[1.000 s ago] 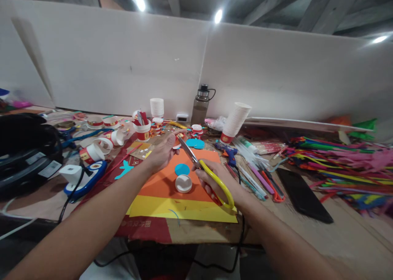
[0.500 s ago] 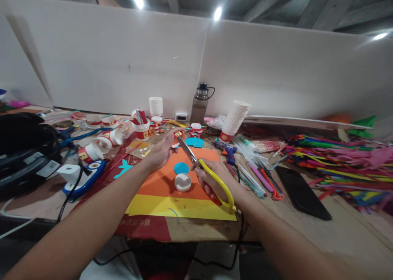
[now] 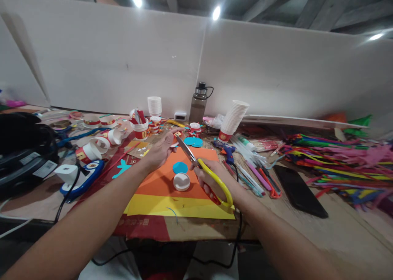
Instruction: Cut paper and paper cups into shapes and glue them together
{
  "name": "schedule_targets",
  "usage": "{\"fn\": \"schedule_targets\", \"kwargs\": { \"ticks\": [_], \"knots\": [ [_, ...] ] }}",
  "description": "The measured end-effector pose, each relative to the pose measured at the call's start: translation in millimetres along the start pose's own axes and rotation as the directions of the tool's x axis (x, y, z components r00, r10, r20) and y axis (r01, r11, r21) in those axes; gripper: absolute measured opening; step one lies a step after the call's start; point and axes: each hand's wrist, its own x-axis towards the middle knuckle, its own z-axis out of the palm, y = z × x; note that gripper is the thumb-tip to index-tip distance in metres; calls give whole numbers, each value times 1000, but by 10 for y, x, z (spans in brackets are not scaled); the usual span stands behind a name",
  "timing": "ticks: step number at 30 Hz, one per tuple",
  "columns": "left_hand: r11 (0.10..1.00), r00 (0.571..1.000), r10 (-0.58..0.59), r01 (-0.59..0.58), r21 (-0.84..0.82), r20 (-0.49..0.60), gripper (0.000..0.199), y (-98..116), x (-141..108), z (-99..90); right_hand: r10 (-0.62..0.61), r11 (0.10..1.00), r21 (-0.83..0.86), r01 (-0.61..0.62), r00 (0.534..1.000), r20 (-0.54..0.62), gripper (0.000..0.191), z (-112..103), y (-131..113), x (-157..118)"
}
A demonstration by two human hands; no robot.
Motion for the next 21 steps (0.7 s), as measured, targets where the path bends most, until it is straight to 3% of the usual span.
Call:
{"fn": "schedule_targets", "kwargs": {
  "ticks": [8,21],
  "knots": [
    [1000,1000,-14,14,-3,6,48,1,-10,-3,0,1000,-16,-1,999,-34,32,12,56,16],
    [1000,1000,-6,6,-11,-1,47,28,-11,17,-32,999,-25,32,999,-27,16,-4,54,31]
  ]
}}
